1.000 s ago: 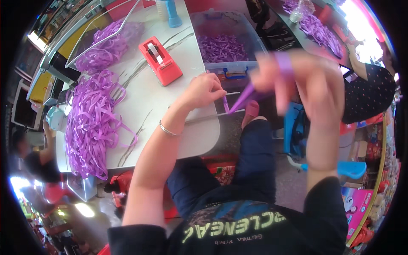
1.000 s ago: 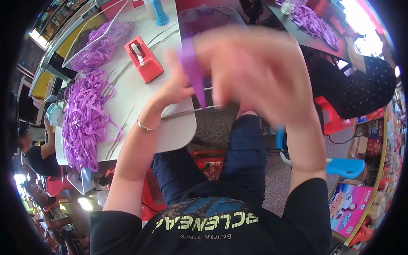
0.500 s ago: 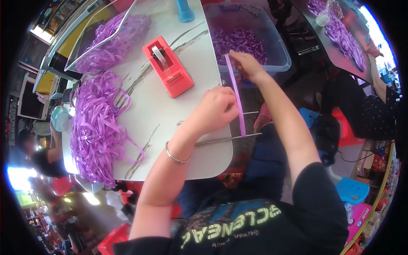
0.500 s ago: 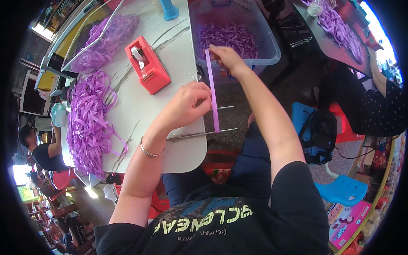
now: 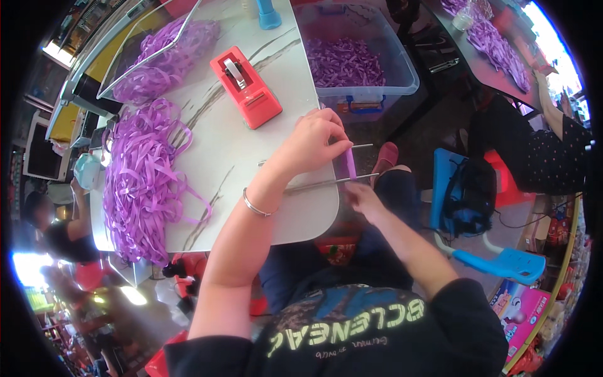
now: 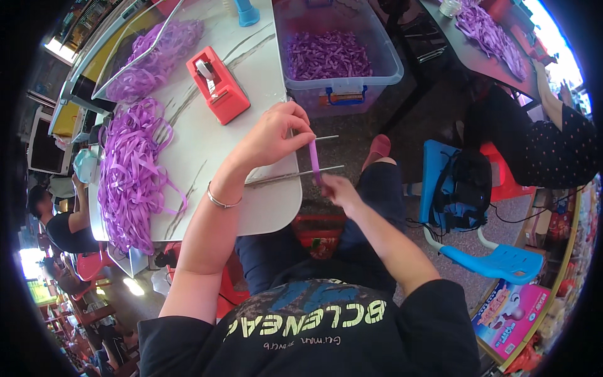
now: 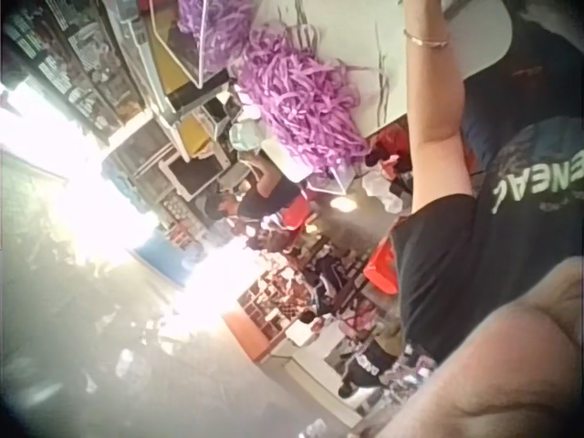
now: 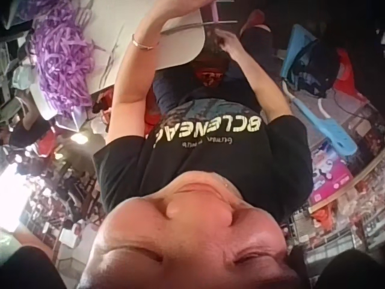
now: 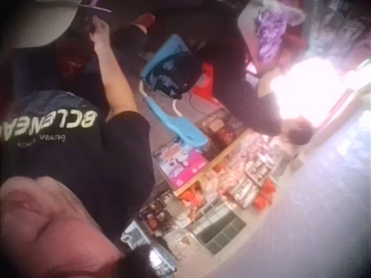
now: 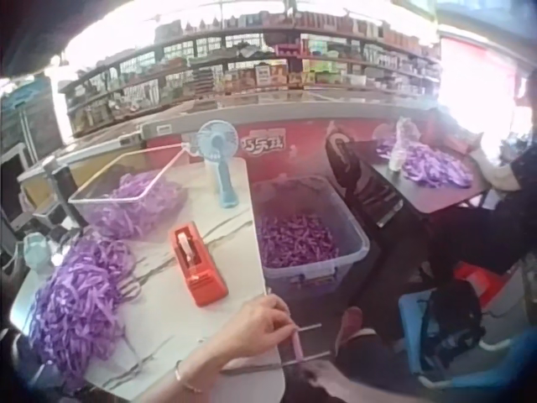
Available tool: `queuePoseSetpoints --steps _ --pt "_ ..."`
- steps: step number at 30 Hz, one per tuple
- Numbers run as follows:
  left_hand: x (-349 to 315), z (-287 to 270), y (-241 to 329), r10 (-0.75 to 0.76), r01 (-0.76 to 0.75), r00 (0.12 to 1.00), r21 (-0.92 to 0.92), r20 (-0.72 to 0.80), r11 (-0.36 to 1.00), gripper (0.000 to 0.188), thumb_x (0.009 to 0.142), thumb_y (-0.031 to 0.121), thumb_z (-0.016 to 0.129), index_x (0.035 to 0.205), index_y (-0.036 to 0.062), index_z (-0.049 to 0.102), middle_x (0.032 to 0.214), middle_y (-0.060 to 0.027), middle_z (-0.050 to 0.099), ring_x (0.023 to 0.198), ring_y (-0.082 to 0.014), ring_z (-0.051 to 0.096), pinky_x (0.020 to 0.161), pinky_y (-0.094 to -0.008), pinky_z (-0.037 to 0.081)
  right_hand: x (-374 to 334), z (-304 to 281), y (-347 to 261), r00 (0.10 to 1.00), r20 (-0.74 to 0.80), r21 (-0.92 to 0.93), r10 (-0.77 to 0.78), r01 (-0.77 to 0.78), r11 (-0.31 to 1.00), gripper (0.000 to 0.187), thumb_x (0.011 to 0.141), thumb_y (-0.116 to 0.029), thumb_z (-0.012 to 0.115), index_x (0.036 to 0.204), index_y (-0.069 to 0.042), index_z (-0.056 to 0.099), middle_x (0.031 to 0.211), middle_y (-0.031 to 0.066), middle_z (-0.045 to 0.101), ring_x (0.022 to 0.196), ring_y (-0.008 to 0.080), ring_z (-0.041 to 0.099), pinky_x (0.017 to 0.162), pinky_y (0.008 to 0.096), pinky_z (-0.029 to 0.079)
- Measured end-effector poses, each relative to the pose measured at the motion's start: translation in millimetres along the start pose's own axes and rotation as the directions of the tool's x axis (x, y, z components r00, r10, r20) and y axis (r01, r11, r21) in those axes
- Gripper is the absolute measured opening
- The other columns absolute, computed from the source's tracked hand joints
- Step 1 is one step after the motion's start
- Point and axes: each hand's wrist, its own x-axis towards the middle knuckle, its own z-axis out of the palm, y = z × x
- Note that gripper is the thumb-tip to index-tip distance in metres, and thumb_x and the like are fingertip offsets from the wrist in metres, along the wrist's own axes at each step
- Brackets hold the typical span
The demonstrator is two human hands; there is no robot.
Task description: Assembling purple ribbon bows using a metal jig and adhesive tape.
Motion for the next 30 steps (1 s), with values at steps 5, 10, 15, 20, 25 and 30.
queuePoseSetpoints --steps 5,10,15,20,25,30 --pt "3.6 3.6 -3.6 0.02 -0.02 1.0 0.003 0.018 1.0 0.015 0.074 0.016 0.063 0.076 0.0017 0.067 0.09 -0.0084 0.057 0.081 -0.0224 0.051 0.071 -0.0316 0.042 -126.8 4.2 -6.9 0.984 0.126 -0.017 -0.128 0.131 0.991 0.028 0.091 -0.022 0.045 0.097 -0.001 0.062 0.063 0.0007 0.055 0.051 0.0029 0.042 0.046 0.0183 0.031" --pt "2.9 2.7 -4.8 0.048 -0.049 0.999 0.048 0.019 0.998 0.016 0.074 0.017 0.063 0.076 0.0015 0.067 0.09 -0.0084 0.057 0.082 -0.0231 0.051 0.071 -0.0321 0.042 -193.5 16.3 -49.4 0.905 0.155 -0.333 -0.397 0.426 0.841 0.022 0.087 -0.011 0.047 0.093 0.001 0.064 0.065 0.0036 0.058 0.056 0.0081 0.051 0.052 0.0213 0.039" --pt "3.5 1.7 -5.5 0.012 -0.013 0.999 0.015 0.037 1.0 0.016 0.074 0.016 0.062 0.076 0.0012 0.067 0.088 -0.0082 0.057 0.081 -0.0231 0.051 0.072 -0.033 0.042 -202.1 28.4 -119.6 0.684 0.427 -0.352 -0.591 0.728 0.588 0.02 0.083 -0.007 0.05 0.094 -0.001 0.065 0.061 0.0042 0.058 0.055 0.0138 0.054 0.052 0.0247 0.041" --pt "4.1 1.6 -7.0 0.033 -0.033 0.999 0.019 0.029 0.999 0.016 0.073 0.017 0.063 0.074 0.0013 0.067 0.087 -0.0077 0.057 0.081 -0.0231 0.051 0.073 -0.0333 0.041 -170.5 31.9 -184.6 0.585 0.413 -0.331 -0.698 0.81 0.484 0.023 0.087 -0.013 0.047 0.097 -0.001 0.065 0.059 0.0018 0.055 0.052 0.0075 0.05 0.048 0.0227 0.037" --pt "4.9 1.9 -3.2 -0.033 0.035 0.998 -0.044 0.061 0.998 0.015 0.073 0.019 0.062 0.071 0.0049 0.066 0.088 -0.0054 0.057 0.091 -0.0248 0.05 0.082 -0.0387 0.036 -111.9 28.8 -225.0 0.691 0.258 -0.01 -0.675 0.701 0.713 0.028 0.092 -0.018 0.044 0.094 0.003 0.063 0.061 -0.0019 0.049 0.054 0.0029 0.044 0.049 0.0179 0.033" --pt "1.3 1.7 -5.5 -0.011 0.011 0.999 -0.008 0.052 1.0 0.015 0.074 0.018 0.062 0.073 0.0035 0.066 0.087 -0.0054 0.057 0.086 -0.0235 0.05 0.079 -0.0366 0.037 -156.0 22.1 -216.3 0.669 0.486 -0.093 -0.562 0.679 0.728 0.026 0.088 -0.018 0.049 0.088 0.003 0.065 0.065 0.0036 0.058 0.053 0.0055 0.05 0.049 0.0185 0.037"
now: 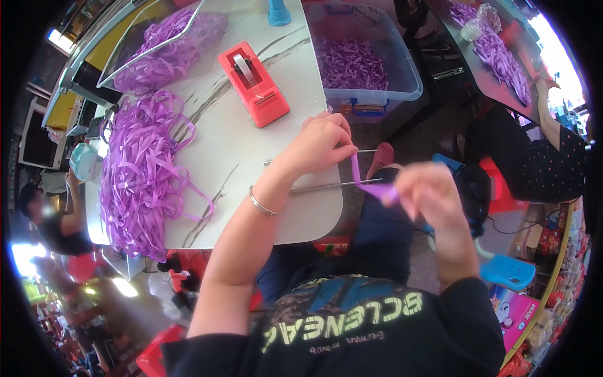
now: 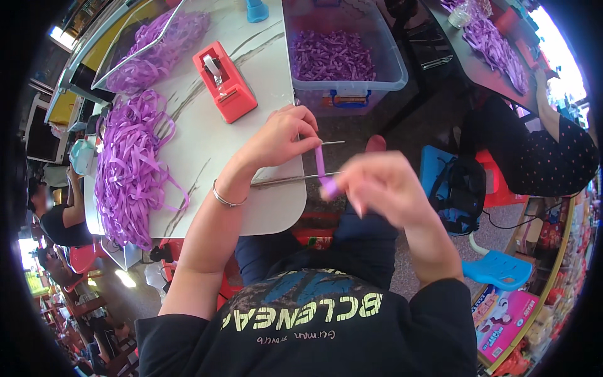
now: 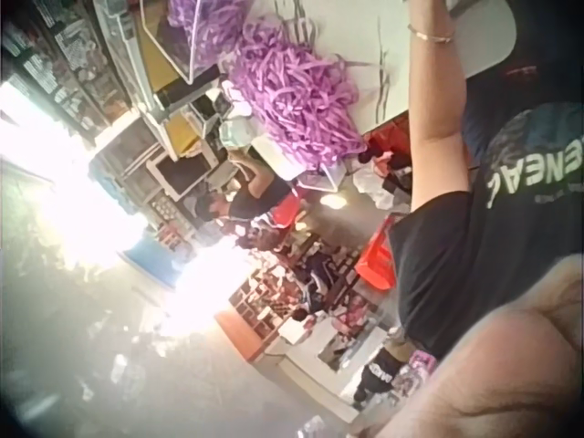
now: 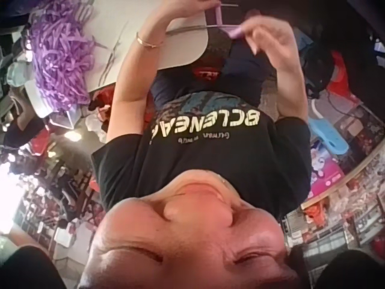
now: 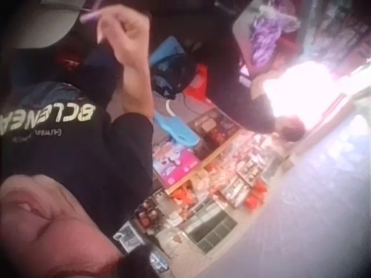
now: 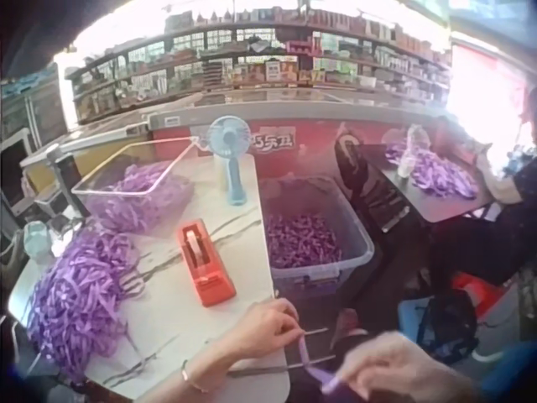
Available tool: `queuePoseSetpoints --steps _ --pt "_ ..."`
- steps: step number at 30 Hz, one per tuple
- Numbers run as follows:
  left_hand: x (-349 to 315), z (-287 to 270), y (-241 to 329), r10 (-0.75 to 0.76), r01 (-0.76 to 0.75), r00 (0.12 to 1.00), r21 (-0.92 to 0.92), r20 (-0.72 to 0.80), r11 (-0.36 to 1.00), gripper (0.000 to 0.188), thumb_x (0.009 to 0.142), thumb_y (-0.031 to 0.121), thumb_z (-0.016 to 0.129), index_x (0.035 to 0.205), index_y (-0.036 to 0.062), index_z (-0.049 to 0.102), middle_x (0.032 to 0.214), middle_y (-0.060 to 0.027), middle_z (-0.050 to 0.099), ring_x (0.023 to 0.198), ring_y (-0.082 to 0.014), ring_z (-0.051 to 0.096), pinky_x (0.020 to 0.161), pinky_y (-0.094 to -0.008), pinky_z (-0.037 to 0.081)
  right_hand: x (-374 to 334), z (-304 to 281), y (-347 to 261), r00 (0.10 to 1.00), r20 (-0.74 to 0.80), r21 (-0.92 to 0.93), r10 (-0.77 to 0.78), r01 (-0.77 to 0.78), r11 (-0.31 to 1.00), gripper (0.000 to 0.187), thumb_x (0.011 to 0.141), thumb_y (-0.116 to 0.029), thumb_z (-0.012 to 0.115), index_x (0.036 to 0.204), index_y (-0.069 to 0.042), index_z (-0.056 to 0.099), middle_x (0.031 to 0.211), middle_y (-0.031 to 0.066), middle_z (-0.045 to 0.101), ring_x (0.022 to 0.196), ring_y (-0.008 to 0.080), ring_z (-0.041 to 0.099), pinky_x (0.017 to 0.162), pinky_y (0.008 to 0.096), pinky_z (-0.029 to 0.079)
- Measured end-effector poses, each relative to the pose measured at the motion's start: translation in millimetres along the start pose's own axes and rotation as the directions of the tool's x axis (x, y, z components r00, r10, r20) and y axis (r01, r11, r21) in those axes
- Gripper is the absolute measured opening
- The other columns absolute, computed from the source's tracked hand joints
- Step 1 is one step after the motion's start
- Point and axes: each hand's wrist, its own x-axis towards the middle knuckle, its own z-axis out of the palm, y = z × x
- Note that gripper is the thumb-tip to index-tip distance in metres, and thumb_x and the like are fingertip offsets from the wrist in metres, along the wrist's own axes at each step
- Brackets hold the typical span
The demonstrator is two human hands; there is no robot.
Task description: Assembling purple ribbon bows using a metal jig and adhesive tape.
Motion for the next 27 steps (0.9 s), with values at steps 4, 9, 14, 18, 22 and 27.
queuePoseSetpoints --steps 4,9,14,18,22,27 --pt "-2.6 0.3 0.1 0.018 -0.018 1.0 0.032 -0.01 0.999 0.016 0.074 0.017 0.062 0.073 0.0023 0.066 0.087 -0.0058 0.057 0.081 -0.0224 0.05 0.075 -0.0339 0.039 -58.4 13.4 17.1 0.967 0.19 0.002 0.172 -0.176 0.984 0.017 0.082 -0.007 0.055 0.092 0.003 0.064 0.068 0.0066 0.062 0.058 0.0097 0.058 0.054 0.0207 0.043" --pt "5.2 -3.1 1.5 0.032 -0.033 0.999 0.032 0.016 0.999 0.015 0.074 0.017 0.062 0.074 0.0021 0.066 0.087 -0.0058 0.058 0.08 -0.0223 0.051 0.072 -0.0324 0.041 -116.8 44.8 84.2 0.8 0.063 0.222 0.597 -0.595 0.773 0.021 0.086 -0.008 0.049 0.104 0.0 0.057 0.068 0.0027 0.059 0.064 0.0074 0.056 0.06 0.0208 0.043" --pt "5.5 -3.9 0.5 0.02 -0.022 0.999 0.027 0.042 0.999 0.015 0.075 0.015 0.061 0.075 0.0021 0.067 0.087 -0.0059 0.059 0.079 -0.0214 0.052 0.069 -0.0314 0.042 -128.7 54.9 125.9 0.865 -0.053 0.264 0.5 -0.47 0.842 0.017 0.086 -0.007 0.05 0.101 -0.001 0.056 0.066 0.0026 0.059 0.062 0.0072 0.056 0.059 0.0206 0.043" --pt "4.4 -1.2 -2.2 0.003 -0.002 0.999 -0.014 0.04 1.0 0.017 0.074 0.02 0.062 0.073 0.0041 0.067 0.086 -0.0062 0.059 0.087 -0.0242 0.052 0.081 -0.0358 0.038 -127.8 58.1 112.7 0.911 -0.046 0.2 0.409 -0.393 0.898 0.017 0.084 -0.006 0.053 0.1 -0.001 0.057 0.066 0.0023 0.059 0.058 0.0072 0.056 0.056 0.021 0.043" --pt "6.2 -0.3 -1.2 0.044 -0.045 0.999 0.015 0.03 0.999 0.014 0.075 0.015 0.061 0.076 0.0026 0.067 0.087 -0.0058 0.059 0.078 -0.0207 0.052 0.068 -0.0312 0.043 -106.6 52.7 72.2 0.947 -0.008 0.086 0.322 -0.32 0.943 0.018 0.083 -0.005 0.055 0.1 -0.001 0.061 0.064 0.0022 0.059 0.056 0.0069 0.055 0.051 0.021 0.042" --pt "2.1 -1.7 -1.6 0.025 -0.026 0.999 0.026 0.023 0.999 0.015 0.075 0.016 0.061 0.075 0.0024 0.067 0.087 -0.0061 0.059 0.078 -0.0212 0.052 0.067 -0.0312 0.043 -39.4 20.6 25.5 0.98 0.143 -0.243 -0.136 0.168 0.955 0.021 0.082 -0.014 0.057 0.098 -0.002 0.064 0.061 0.0017 0.058 0.051 0.0058 0.051 0.046 0.021 0.038"
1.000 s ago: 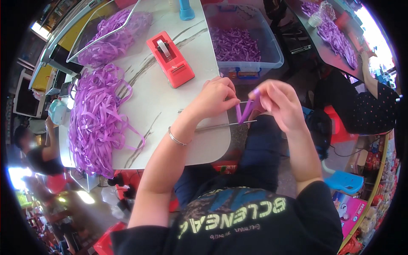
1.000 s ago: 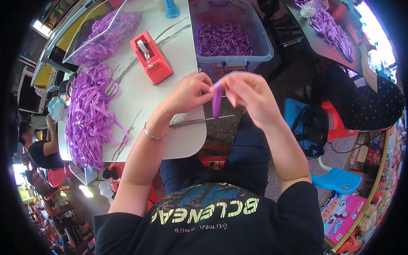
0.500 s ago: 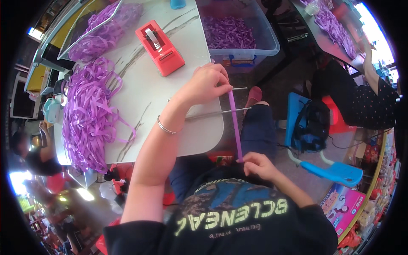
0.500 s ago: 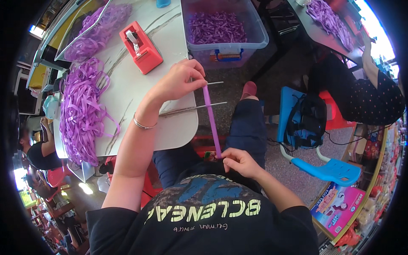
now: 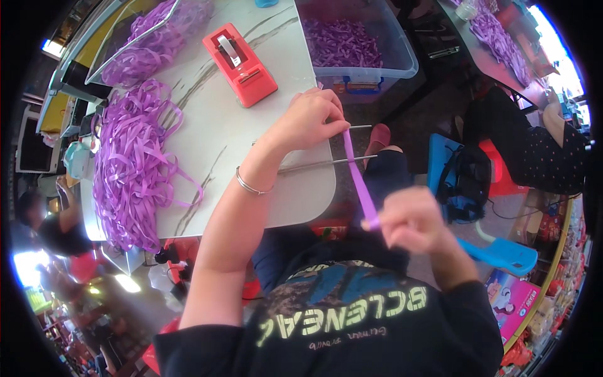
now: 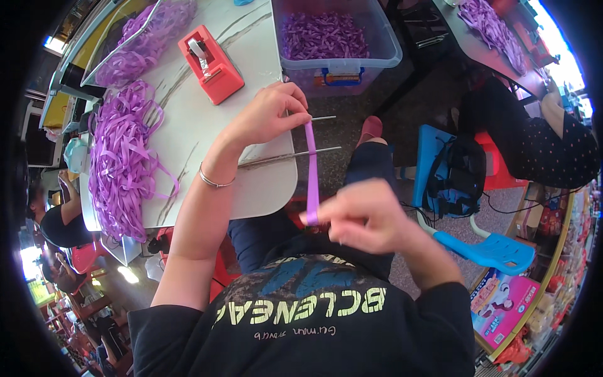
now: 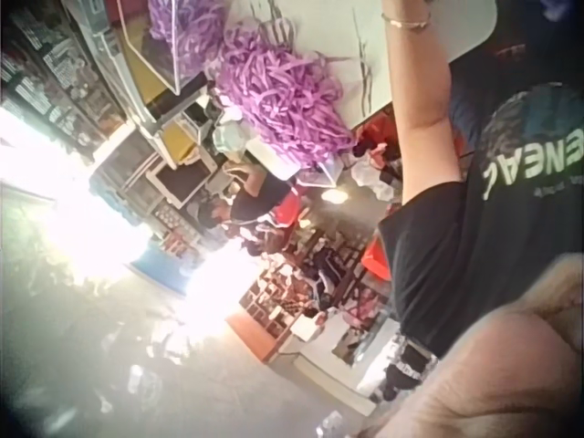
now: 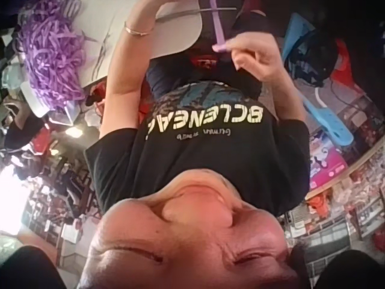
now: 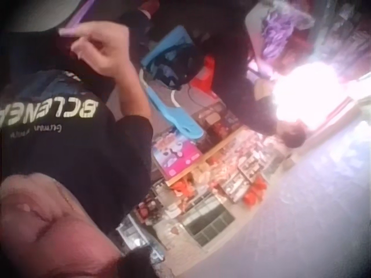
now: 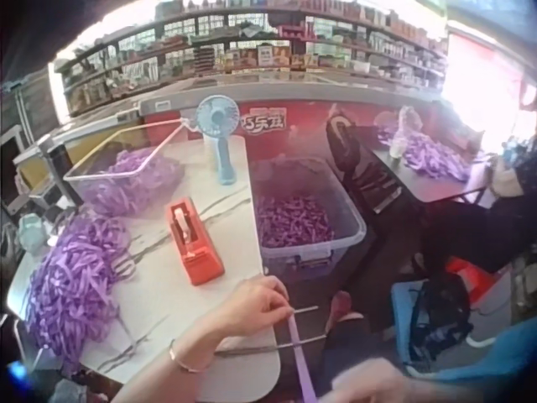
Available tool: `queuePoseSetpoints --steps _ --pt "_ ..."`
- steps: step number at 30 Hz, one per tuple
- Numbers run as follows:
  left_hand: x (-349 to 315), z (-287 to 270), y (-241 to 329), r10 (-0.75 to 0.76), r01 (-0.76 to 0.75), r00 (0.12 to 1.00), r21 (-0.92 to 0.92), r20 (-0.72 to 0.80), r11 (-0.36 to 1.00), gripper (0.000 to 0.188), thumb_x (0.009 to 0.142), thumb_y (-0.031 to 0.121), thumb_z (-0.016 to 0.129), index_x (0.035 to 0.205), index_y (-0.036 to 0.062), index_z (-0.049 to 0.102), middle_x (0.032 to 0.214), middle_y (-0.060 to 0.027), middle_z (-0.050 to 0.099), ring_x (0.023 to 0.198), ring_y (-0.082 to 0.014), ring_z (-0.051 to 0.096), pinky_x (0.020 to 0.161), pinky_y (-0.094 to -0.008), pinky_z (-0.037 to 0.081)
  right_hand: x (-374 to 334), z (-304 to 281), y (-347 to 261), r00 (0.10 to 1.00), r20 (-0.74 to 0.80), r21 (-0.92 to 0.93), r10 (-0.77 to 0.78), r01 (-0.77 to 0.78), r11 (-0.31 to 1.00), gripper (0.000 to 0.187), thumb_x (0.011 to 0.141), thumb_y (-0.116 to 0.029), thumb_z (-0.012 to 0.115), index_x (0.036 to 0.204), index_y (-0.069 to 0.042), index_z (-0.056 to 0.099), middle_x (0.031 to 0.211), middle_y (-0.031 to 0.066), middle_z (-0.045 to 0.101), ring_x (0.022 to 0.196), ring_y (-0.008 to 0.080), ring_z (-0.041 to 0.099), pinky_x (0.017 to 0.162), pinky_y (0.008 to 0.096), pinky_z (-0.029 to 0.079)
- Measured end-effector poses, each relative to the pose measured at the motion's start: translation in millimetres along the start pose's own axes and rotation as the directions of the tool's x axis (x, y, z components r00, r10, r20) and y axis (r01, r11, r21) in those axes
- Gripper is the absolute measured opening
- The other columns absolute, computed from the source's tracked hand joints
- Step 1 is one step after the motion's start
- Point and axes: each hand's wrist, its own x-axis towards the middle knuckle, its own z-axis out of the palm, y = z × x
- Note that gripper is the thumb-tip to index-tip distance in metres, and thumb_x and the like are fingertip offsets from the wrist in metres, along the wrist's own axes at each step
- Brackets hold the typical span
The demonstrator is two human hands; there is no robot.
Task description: Assembling purple ribbon bows using a metal jig and adhesive tape.
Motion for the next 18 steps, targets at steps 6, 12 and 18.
queuePoseSetpoints --steps 6,12,18 --pt "1.9 6.9 -7.6 -0.043 0.028 0.994 -0.148 -0.099 0.989 0.015 0.076 0.017 0.059 0.074 0.0029 0.063 0.078 -0.0083 0.059 0.077 -0.0247 0.054 0.07 -0.0335 0.041 84.5 -45.6 22.5 0.957 -0.254 0.168 0.137 -0.096 0.981 0.026 0.091 -0.021 0.046 0.095 -0.002 0.064 0.061 -0.0049 0.048 0.054 0.0016 0.042 0.048 0.016 0.031" --pt "6.9 -4.3 5.1 -0.39 0.275 0.907 -0.479 -0.158 0.833 0.018 0.08 0.016 0.052 0.079 -0.0007 0.057 0.066 -0.0111 0.056 0.058 -0.0213 0.052 0.055 -0.0315 0.041 109.7 -62.3 85.9 0.838 -0.272 0.439 0.472 -0.329 0.836 0.028 0.089 -0.029 0.05 0.094 -0.006 0.065 0.058 -0.0093 0.042 0.05 -0.0007 0.03 0.045 0.0162 0.022" --pt "4.4 -1.9 4.7 -0.36 0.257 0.92 -0.453 -0.155 0.854 0.017 0.081 0.016 0.054 0.079 -0.0011 0.057 0.068 -0.0058 0.053 0.062 -0.013 0.048 0.059 -0.0264 0.04 102.8 -51.5 123.0 0.763 -0.214 0.534 0.61 -0.431 0.727 0.028 0.089 -0.031 0.05 0.092 -0.007 0.064 0.058 -0.0101 0.043 0.048 -0.0006 0.032 0.043 0.0167 0.021"
